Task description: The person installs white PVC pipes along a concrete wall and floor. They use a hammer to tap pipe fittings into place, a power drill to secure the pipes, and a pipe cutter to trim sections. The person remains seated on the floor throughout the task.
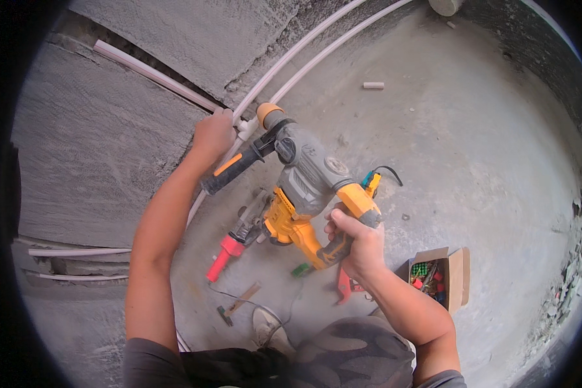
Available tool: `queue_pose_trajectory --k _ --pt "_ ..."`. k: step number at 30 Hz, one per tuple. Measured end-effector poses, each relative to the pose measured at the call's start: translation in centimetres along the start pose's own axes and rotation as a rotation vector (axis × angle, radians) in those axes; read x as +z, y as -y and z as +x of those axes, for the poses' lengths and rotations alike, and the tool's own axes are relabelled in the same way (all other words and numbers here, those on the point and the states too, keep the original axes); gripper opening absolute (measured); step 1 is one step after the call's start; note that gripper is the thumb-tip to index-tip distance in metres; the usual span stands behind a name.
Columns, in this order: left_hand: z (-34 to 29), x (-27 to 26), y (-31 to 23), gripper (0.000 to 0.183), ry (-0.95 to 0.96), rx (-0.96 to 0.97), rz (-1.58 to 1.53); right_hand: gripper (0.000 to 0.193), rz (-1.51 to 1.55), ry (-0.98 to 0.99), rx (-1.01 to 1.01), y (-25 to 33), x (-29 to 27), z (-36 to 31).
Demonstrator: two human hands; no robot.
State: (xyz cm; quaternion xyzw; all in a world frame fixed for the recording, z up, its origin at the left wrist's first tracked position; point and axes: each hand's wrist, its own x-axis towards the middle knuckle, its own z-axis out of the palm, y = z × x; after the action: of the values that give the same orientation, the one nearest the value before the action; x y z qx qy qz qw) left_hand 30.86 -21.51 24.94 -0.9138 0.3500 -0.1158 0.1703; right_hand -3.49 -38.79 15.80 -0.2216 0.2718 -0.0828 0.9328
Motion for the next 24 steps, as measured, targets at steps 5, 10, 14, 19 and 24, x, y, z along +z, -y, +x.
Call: queue_pose_trajectory --k 5,10,14,19,24 --pt "-0.2 -3.8 -2.0 0.058 0.539 -0.228 -0.619 0.022 0.062 0.009 0.008 -0.2 -0.7 0.0" --pt "-5.9 -6.7 -9.0 0.072 0.503 -0.11 -0.423 0.028 0.032 -0.005 -0.047 -0.7 -2.7 -1.2" --pt "-7.6 -5.7 -8.4 0.045 0.466 -0.158 -0.384 0.03 0.007 0.014 -0.069 -0.5 -2.7 -2.4" --pt "-9.8 -6.5 -11.1 0.026 0.463 -0.102 -0.424 0.05 -0.099 -0.078 -0.097 0.0 -3.6 -6.0" --pt "-13.2 -4.4 -15.8 0.027 0.585 0.022 -0.534 0.053 -0.043 -0.138 -0.037 -1.7 -9.6 -11.7"
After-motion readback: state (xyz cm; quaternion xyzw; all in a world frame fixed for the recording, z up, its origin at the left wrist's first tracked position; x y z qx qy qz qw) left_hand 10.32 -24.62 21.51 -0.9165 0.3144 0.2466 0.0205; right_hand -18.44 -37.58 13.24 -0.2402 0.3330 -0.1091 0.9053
